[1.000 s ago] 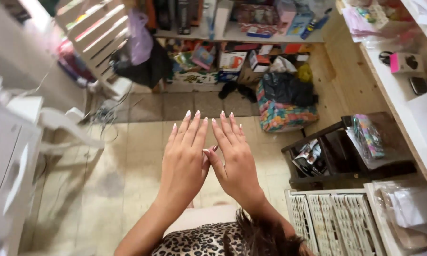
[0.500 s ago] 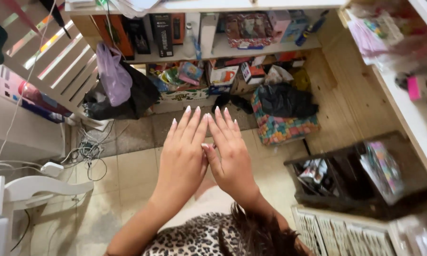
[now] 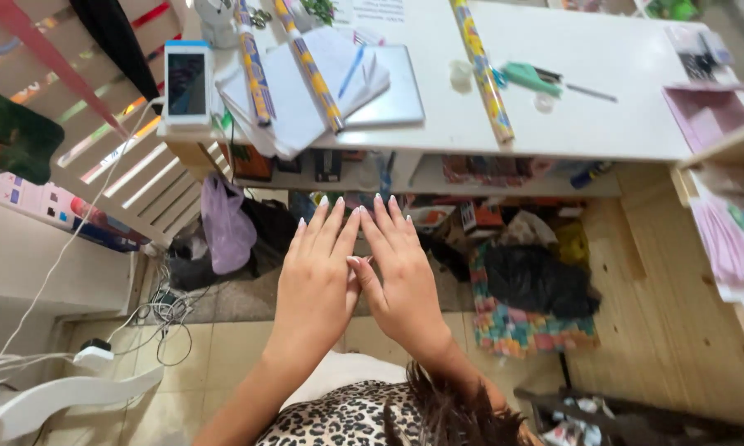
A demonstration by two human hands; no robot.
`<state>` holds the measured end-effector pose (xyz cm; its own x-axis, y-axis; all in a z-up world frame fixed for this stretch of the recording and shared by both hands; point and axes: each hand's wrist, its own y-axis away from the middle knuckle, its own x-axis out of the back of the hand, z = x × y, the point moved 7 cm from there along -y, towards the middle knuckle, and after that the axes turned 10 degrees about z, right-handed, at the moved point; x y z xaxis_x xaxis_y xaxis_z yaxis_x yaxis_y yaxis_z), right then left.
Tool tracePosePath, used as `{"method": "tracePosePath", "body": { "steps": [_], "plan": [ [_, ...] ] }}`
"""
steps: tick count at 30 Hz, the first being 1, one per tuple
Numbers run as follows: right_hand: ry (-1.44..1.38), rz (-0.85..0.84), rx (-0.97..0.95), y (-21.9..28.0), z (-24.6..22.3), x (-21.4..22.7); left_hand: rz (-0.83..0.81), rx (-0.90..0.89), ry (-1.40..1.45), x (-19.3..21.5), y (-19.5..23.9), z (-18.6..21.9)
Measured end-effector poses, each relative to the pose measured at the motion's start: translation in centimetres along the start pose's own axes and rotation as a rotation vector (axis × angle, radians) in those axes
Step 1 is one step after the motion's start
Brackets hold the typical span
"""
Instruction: Moving rolls of wrapping paper from a counter to a storage rack one by one.
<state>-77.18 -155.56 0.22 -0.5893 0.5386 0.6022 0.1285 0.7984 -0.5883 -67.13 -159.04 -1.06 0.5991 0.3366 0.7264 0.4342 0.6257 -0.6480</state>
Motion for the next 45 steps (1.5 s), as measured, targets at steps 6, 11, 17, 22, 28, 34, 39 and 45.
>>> {"method": "tracePosePath", "body": {
  "steps": [6,11,17,22,28,34,39,45],
  "plan": [
    [0.046,-0.029,0.003,-8.0,6.2,-5.0,-0.01,0.024,0.03,-5.4,-7.8,-6.3],
    [0.071,-0.084,-0.009,-17.2,10.0,-9.2,-0.018,0.059,0.049,-10.3,-15.2,-12.8],
    [0.082,-0.146,-0.055,-25.3,13.4,-13.9,-0.042,0.086,0.053,-13.3,-23.1,-19.3],
    [0.084,-0.228,-0.104,-28.7,17.7,-18.7,-0.106,0.169,0.002,-18.1,-24.8,-23.7],
    [0.06,-0.388,-0.134,-31.4,21.4,-24.2,-0.277,0.32,-0.044,-22.3,-24.5,-27.6],
    [0.077,-0.517,-0.154,-31.4,25.1,-29.7,-0.39,0.404,-0.082,-26.0,-23.3,-29.8],
    [-0.064,-0.431,-0.179,-31.7,24.8,-30.4,-0.431,0.416,-0.057,-27.2,-22.8,-30.2],
    [-0.254,-0.294,-0.21,-32.3,24.4,-28.9,-0.403,0.383,-0.007,-27.1,-22.7,-29.4]
  ]
}}
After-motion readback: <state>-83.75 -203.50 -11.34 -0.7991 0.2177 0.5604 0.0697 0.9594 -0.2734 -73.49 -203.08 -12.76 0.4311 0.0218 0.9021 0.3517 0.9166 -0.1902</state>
